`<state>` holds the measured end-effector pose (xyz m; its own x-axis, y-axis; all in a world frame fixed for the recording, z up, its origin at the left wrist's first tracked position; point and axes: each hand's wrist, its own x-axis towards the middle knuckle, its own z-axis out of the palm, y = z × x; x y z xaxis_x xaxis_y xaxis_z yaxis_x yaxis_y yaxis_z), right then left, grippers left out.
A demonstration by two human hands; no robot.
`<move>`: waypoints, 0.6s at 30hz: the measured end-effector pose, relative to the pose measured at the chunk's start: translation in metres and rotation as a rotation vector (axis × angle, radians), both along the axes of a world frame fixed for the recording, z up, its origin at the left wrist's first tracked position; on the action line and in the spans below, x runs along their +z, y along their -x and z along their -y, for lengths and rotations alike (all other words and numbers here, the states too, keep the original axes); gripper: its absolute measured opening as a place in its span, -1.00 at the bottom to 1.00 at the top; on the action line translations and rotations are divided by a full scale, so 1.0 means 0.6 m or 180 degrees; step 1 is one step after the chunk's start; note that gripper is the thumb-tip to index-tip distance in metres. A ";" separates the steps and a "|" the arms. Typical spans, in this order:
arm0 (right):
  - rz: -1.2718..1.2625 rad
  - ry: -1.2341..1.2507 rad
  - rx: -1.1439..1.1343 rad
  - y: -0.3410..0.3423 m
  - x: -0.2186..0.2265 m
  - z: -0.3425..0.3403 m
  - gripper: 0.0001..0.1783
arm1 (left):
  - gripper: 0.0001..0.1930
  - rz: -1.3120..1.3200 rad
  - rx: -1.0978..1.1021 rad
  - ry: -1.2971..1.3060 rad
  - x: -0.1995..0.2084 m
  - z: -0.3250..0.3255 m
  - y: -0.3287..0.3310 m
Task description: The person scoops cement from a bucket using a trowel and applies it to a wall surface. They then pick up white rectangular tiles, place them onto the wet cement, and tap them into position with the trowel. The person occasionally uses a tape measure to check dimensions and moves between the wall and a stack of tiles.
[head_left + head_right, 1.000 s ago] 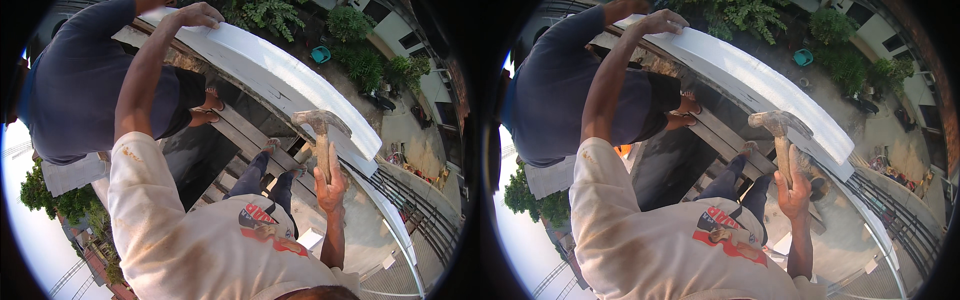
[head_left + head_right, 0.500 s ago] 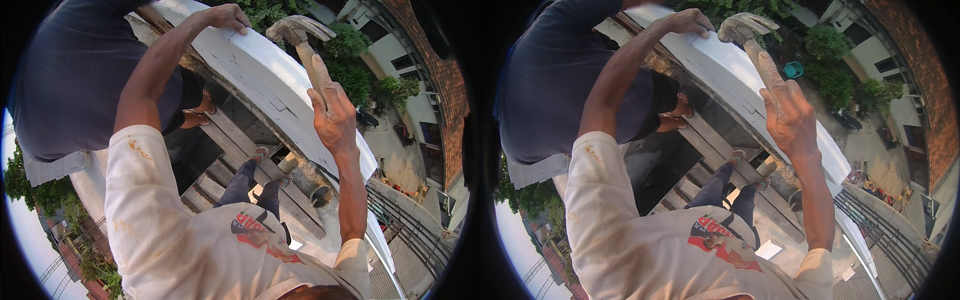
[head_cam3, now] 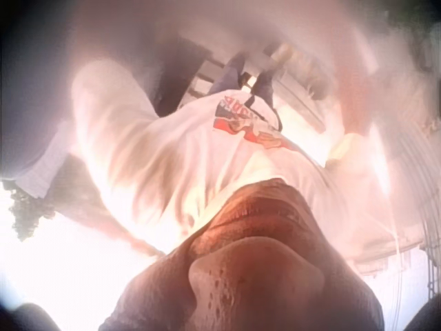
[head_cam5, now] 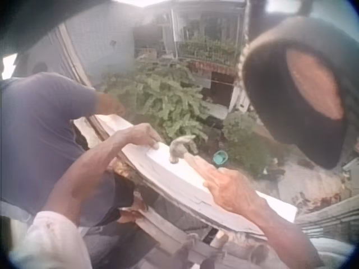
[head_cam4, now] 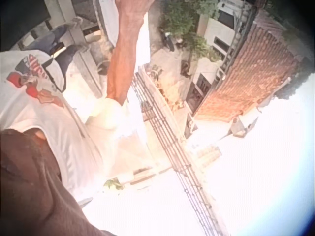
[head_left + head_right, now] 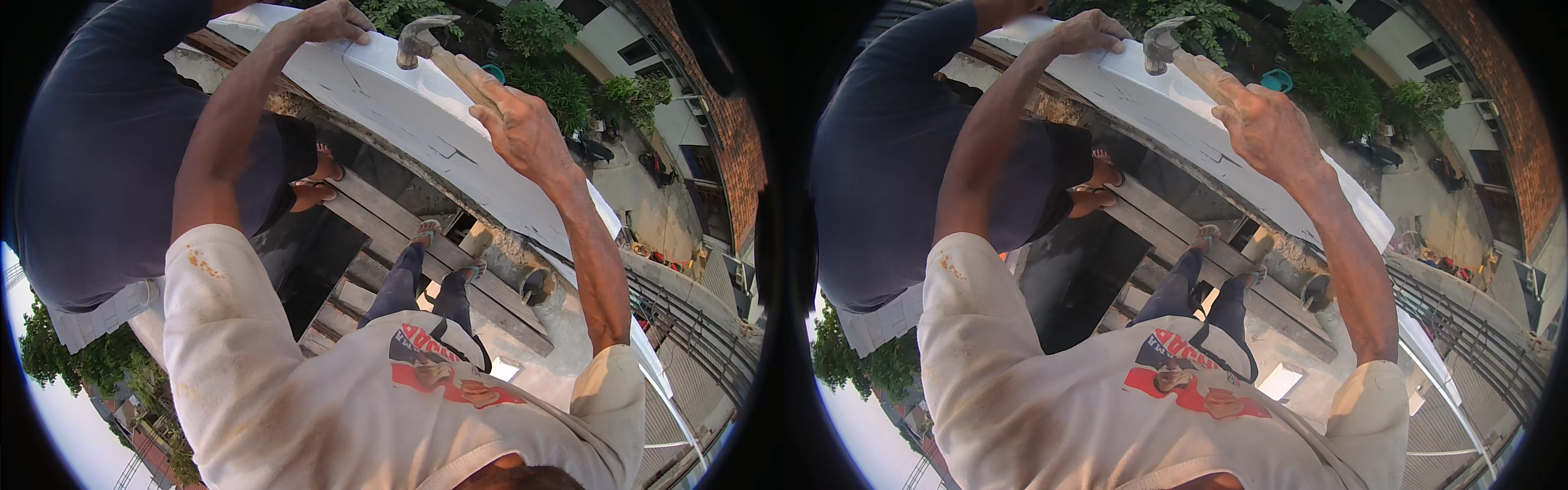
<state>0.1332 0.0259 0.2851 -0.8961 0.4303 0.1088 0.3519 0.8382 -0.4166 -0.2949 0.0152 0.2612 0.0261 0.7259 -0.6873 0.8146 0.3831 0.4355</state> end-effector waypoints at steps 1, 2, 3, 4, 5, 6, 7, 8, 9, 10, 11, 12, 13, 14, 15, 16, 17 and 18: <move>-0.0450 0.0093 -0.0093 -0.031 0.002 -0.005 -0.33 | -0.35 -0.0066 -0.0126 -0.0227 -0.010 -0.007 -0.012; -0.0903 0.0168 -0.0219 -0.064 0.001 -0.014 -0.31 | -0.55 -0.0277 -0.0343 -0.1494 -0.040 0.028 -0.030; -0.0769 0.0081 -0.0400 -0.091 0.003 -0.034 -0.27 | -0.53 -0.0311 -0.0374 -0.1621 -0.047 0.039 -0.014; -0.0577 0.0011 -0.0621 -0.128 0.017 -0.054 -0.24 | -0.55 -0.0129 -0.0309 -0.1216 -0.029 0.043 -0.020; -0.0366 -0.0049 -0.0701 -0.145 0.044 -0.067 -0.27 | -0.56 -0.0408 -0.0521 -0.1412 -0.020 0.055 -0.019; -0.0141 -0.0100 -0.0754 -0.158 0.066 -0.084 -0.28 | -0.49 -0.0483 -0.0462 -0.1490 -0.020 0.069 -0.018; 0.0056 -0.0103 -0.0675 -0.153 0.070 -0.104 -0.29 | -0.40 -0.0587 -0.0335 -0.1455 -0.015 0.110 -0.029; 0.0674 -0.0533 -0.0828 -0.216 0.106 -0.135 -0.28 | -0.33 -0.0364 -0.0589 -0.1754 -0.016 0.045 -0.095; 0.0992 -0.0620 -0.0912 -0.261 0.090 -0.170 -0.27 | -0.23 -0.0253 -0.0635 -0.1755 -0.009 0.018 -0.165; 0.1271 -0.0677 -0.0878 -0.288 0.066 -0.208 -0.26 | -0.15 -0.0260 -0.0822 -0.1756 0.015 0.021 -0.236; 0.1384 -0.0560 -0.0981 -0.316 0.035 -0.240 -0.26 | -0.03 -0.0155 -0.1112 -0.1969 0.011 0.015 -0.292; 0.1453 -0.0437 -0.1033 -0.337 0.005 -0.265 -0.26 | 0.18 -0.0096 -0.1317 -0.1994 0.024 0.022 -0.358; 0.1654 -0.0134 -0.0959 -0.354 -0.024 -0.282 -0.29 | 0.21 -0.0301 -0.1696 -0.2212 0.022 0.030 -0.412; 0.1829 0.0162 -0.0864 -0.363 -0.050 -0.295 -0.31 | 0.24 -0.0322 -0.1762 -0.2252 0.015 0.037 -0.452; 0.1998 0.0451 -0.0774 -0.367 -0.063 -0.296 -0.33 | 0.28 -0.0341 -0.1830 -0.2306 0.004 0.043 -0.485; 0.2092 0.0590 -0.0819 -0.375 -0.072 -0.292 -0.34 | 0.34 -0.0352 -0.1898 -0.2364 -0.007 0.048 -0.515; 0.2151 0.0737 -0.0798 -0.368 -0.082 -0.286 -0.36 | 0.31 -0.0500 -0.1774 -0.2286 -0.012 0.058 -0.536; 0.2212 0.0885 -0.0775 -0.362 -0.093 -0.285 -0.38 | 0.25 -0.0717 -0.1829 -0.2371 -0.027 0.063 -0.540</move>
